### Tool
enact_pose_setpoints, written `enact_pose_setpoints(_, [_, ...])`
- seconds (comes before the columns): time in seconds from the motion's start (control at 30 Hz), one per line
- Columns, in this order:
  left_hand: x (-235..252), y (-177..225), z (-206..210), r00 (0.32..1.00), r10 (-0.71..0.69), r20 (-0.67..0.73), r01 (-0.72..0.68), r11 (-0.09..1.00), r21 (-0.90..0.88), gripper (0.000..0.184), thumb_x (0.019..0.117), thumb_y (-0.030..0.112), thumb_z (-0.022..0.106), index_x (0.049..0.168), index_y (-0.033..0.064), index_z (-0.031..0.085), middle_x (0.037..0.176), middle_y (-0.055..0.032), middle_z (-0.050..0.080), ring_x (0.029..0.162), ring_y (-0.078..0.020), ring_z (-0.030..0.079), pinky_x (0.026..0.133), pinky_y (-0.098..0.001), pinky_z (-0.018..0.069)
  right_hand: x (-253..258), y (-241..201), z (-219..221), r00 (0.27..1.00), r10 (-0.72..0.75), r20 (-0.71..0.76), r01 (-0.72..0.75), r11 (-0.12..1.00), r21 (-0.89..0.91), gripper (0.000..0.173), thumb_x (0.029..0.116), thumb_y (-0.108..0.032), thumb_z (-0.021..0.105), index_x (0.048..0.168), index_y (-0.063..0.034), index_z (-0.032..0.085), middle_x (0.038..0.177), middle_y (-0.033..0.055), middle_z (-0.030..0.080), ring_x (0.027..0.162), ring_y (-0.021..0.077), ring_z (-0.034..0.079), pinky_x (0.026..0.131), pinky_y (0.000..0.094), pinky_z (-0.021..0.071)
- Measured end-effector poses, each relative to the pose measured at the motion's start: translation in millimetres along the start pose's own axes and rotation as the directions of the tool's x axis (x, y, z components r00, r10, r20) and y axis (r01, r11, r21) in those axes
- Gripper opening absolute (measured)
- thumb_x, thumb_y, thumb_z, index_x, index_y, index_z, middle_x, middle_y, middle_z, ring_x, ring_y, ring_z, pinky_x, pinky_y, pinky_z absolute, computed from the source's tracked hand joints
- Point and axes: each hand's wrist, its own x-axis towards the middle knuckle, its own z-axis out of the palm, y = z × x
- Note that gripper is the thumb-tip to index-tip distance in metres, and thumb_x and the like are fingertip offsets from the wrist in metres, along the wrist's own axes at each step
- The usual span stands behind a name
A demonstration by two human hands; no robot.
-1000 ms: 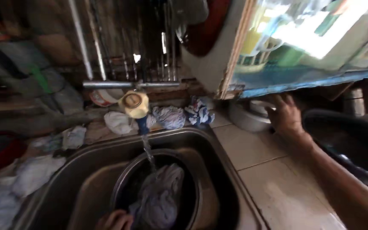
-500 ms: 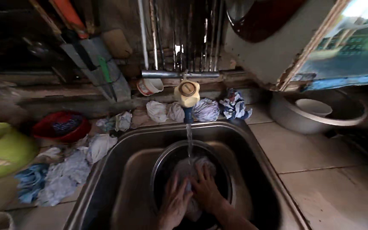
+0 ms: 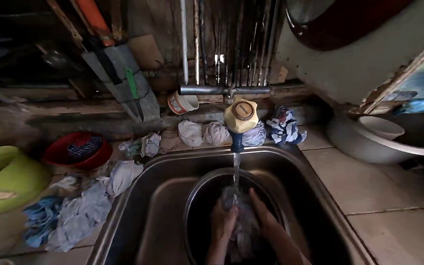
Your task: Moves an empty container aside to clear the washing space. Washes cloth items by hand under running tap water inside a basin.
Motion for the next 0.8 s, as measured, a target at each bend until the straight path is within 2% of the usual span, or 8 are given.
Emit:
enact_pose_setpoints(0.13, [-41,8,3,0.865,0.499,0.044,-0.468,0.776,0.423,0.05,0.0893,0.053,0.071,0.113,0.009,0.075,0.114,-0.0123,0.072,0.103,-0.0263,0.071,0.085,-0.0477,0.0595,0,10,8,0.982,-0.056,0.181,0.017,0.978,0.206,0.04,0.1128,-0.028,0.03,0.131,-0.0026,0.055,0.102,0.0043,0.069,0.089,0.0067,0.067,0.081,0.0258,0.0578])
enact_pose_setpoints(0.23, [-35,-6,15,0.595,0.803,-0.008,-0.637,0.478,0.604,0.044,0.0919,0.055,0.064,0.078,0.0138,0.073,0.085,-0.0059,0.071,0.081,-0.0229,0.072,0.065,-0.0427,0.0602,-4,3,14,0.953,-0.186,0.238,0.194,0.981,-0.012,0.037,0.1092,-0.014,0.036,0.139,0.0016,0.052,0.12,0.0048,0.069,0.107,0.0025,0.064,0.095,0.0194,0.0523])
enact_pose_setpoints(0.3, [-25,-9,6,0.66,0.751,0.023,-0.584,0.494,0.644,0.039,0.0962,0.045,0.061,0.088,0.0106,0.077,0.094,-0.0097,0.075,0.087,-0.0262,0.075,0.071,-0.0453,0.0616,-23,-7,14,0.972,-0.132,0.196,0.159,0.979,-0.128,0.043,0.1098,-0.018,0.036,0.146,0.001,0.047,0.134,0.011,0.062,0.119,0.0088,0.06,0.104,0.0267,0.0488])
enact_pose_setpoints(0.47, [6,-10,-38,0.937,0.326,0.125,-0.331,0.72,0.61,0.044,0.1038,0.041,0.053,0.134,0.0106,0.063,0.144,-0.0184,0.056,0.13,-0.037,0.056,0.105,-0.0496,0.049,-28,-20,7,0.958,-0.186,0.219,0.274,0.826,-0.494,0.035,0.1049,-0.032,0.051,0.096,-0.004,0.069,0.085,0.0032,0.064,0.079,0.0102,0.06,0.075,0.0313,0.0513])
enact_pose_setpoints(0.57, [9,-26,-44,0.953,0.252,0.169,-0.302,0.731,0.612,0.054,0.0992,0.044,0.061,0.151,0.03,0.051,0.165,-0.0114,0.034,0.146,-0.0404,0.039,0.111,-0.0573,0.0422,-30,-16,-1,0.888,-0.252,0.384,0.457,0.409,-0.79,0.035,0.0959,-0.036,0.065,0.113,-0.0062,0.073,0.127,0.0152,0.066,0.125,0.032,0.058,0.108,0.0502,0.045])
enact_pose_setpoints(0.63, [6,-32,-44,0.926,0.134,0.353,-0.352,0.645,0.679,0.047,0.105,0.044,0.05,0.149,0.0296,0.054,0.164,-0.0081,0.037,0.15,-0.038,0.035,0.113,-0.0642,0.0348,-40,-14,-2,0.924,-0.098,0.369,0.381,0.233,-0.894,0.059,0.0944,-0.043,0.068,0.146,-0.0179,0.054,0.158,0.0162,0.041,0.145,0.0408,0.039,0.115,0.057,0.0382])
enact_pose_setpoints(0.7, [8,-20,-53,0.854,0.003,0.521,-0.408,0.625,0.665,0.045,0.1073,0.041,0.048,0.147,0.0221,0.056,0.155,-0.0099,0.05,0.144,-0.0336,0.045,0.114,-0.0618,0.0365,-49,-10,1,0.946,0.062,0.317,0.303,0.167,-0.938,0.071,0.0986,-0.042,0.063,0.161,-0.0261,0.033,0.168,0.0169,0.021,0.15,0.0458,0.028,0.115,0.0599,0.0362])
enact_pose_setpoints(0.8, [0,35,-88,0.834,0.087,0.546,-0.419,0.743,0.522,0.04,0.1039,0.027,0.059,0.14,0.0114,0.063,0.139,-0.0125,0.064,0.131,-0.0268,0.059,0.114,-0.0496,0.0432,-61,-1,2,0.934,0.103,0.342,0.325,0.152,-0.934,0.063,0.1021,-0.04,0.057,0.16,-0.0239,0.036,0.164,0.0165,0.032,0.148,0.0468,0.032,0.112,0.0664,0.036])
